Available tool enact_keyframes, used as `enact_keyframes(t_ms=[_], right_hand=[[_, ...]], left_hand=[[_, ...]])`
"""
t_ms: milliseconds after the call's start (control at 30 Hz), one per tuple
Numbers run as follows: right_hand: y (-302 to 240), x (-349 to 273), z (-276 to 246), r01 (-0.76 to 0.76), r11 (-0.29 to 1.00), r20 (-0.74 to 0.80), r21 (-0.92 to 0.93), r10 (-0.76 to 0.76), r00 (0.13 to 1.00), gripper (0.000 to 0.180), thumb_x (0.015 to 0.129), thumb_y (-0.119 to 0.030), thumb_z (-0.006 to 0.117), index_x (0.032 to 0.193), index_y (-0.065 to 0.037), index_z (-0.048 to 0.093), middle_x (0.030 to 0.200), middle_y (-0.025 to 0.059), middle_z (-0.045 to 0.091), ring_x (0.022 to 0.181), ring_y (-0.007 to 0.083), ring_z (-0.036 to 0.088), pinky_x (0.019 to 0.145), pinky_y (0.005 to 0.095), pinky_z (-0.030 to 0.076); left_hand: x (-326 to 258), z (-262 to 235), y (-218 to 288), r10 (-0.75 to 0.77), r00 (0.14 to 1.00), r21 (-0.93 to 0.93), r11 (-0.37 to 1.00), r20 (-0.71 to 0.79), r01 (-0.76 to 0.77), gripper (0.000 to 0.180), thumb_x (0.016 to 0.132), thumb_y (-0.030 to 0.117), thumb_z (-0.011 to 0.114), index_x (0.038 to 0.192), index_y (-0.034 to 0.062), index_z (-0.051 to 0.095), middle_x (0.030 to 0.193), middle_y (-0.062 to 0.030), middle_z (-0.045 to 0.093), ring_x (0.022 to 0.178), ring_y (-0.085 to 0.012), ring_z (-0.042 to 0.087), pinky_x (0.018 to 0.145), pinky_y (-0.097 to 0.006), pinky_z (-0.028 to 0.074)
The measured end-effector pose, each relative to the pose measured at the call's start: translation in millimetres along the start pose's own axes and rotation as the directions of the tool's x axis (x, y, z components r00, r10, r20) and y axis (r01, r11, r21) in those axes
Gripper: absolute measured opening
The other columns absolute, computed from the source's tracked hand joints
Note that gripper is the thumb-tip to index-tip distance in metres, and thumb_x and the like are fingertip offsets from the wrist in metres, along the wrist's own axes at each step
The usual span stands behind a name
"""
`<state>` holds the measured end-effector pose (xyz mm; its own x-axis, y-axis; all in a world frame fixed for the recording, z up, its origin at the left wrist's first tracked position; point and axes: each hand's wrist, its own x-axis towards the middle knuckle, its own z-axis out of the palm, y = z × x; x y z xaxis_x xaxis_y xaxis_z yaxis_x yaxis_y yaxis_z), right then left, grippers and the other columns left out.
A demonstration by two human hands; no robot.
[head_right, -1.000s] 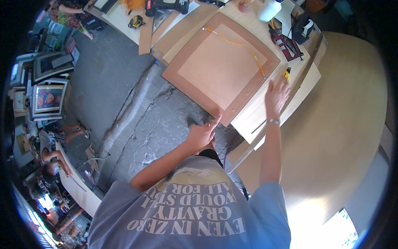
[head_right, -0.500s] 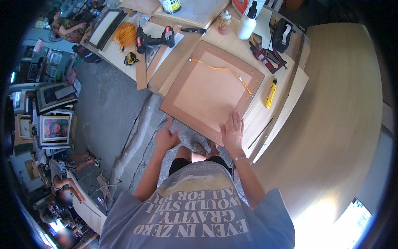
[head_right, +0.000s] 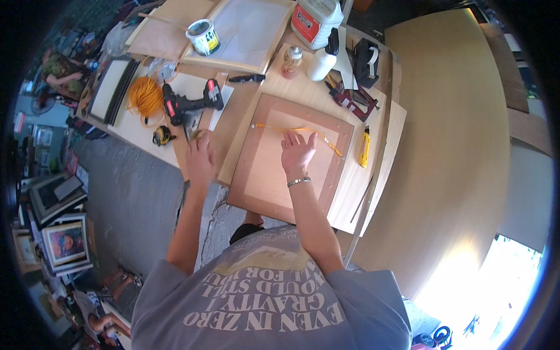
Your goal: The person secures a yellow hanging cord to the back of a picture frame using small metal fasteners. They then use a utility knife to trim excess material from the frame's backing and edges. Finally, they lift the completed framed artwork and carry it to a display area.
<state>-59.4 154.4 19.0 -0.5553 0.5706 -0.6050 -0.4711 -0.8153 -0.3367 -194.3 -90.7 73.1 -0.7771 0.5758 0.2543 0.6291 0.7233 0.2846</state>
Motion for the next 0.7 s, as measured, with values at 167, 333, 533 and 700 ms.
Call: enact_keyframes(t_ms=[167, 333, 533, 700], right_hand=[[0, 25, 15, 0.105, 0.994, -0.073, 0.028, -0.102, 0.992, 0.095, 0.095, -0.064, 0.054, 0.154, 0.003, 0.022, 0.151, 0.0235, 0.034, 0.144, 0.0332, 0.034, 0.113, 0.0419, 0.030], [-11, 16, 25, 0.130, 0.991, -0.038, 0.036, -0.128, 0.991, 0.039, 0.100, -0.043, 0.055, 0.102, -0.004, 0.053, 0.107, 0.0132, 0.058, 0.122, 0.0312, 0.051, 0.110, 0.0468, 0.036], [-6, -39, 35, 0.155, 0.982, -0.119, 0.104, -0.143, 0.983, 0.032, 0.100, -0.039, 0.057, 0.087, -0.010, 0.049, 0.090, 0.0104, 0.060, 0.115, 0.0318, 0.057, 0.105, 0.0454, 0.040], [-16, -101, 71, 0.181, 0.982, -0.190, -0.057, -0.188, 0.964, 0.033, 0.096, -0.035, 0.064, 0.096, -0.007, 0.048, 0.098, 0.0102, 0.058, 0.117, 0.0318, 0.056, 0.108, 0.0461, 0.039]], left_hand=[[-37, 40, 11, 0.096, 0.978, -0.352, 0.936, 0.183, -0.026, 0.047, 0.091, 0.024, 0.068, 0.133, 0.0053, 0.055, 0.119, -0.0207, 0.059, 0.107, -0.0403, 0.056, 0.092, -0.049, 0.046], [-49, 66, 16, 0.104, 0.969, -0.537, 0.843, 0.222, 0.032, 0.056, 0.091, 0.027, 0.071, 0.134, -0.0029, 0.050, 0.115, -0.0232, 0.061, 0.107, -0.0413, 0.059, 0.093, -0.049, 0.048], [-16, 75, 16, 0.063, 0.897, -0.471, 0.866, 0.438, 0.169, 0.046, 0.099, 0.036, 0.061, 0.125, -0.0018, 0.055, 0.110, -0.0264, 0.065, 0.097, -0.0418, 0.066, 0.083, -0.050, 0.053], [-2, 48, 26, 0.096, 0.722, -0.449, 0.836, 0.685, 0.315, 0.038, 0.102, 0.039, 0.054, 0.109, 0.0021, 0.059, 0.086, -0.0244, 0.068, 0.082, -0.0457, 0.066, 0.075, -0.054, 0.052]])
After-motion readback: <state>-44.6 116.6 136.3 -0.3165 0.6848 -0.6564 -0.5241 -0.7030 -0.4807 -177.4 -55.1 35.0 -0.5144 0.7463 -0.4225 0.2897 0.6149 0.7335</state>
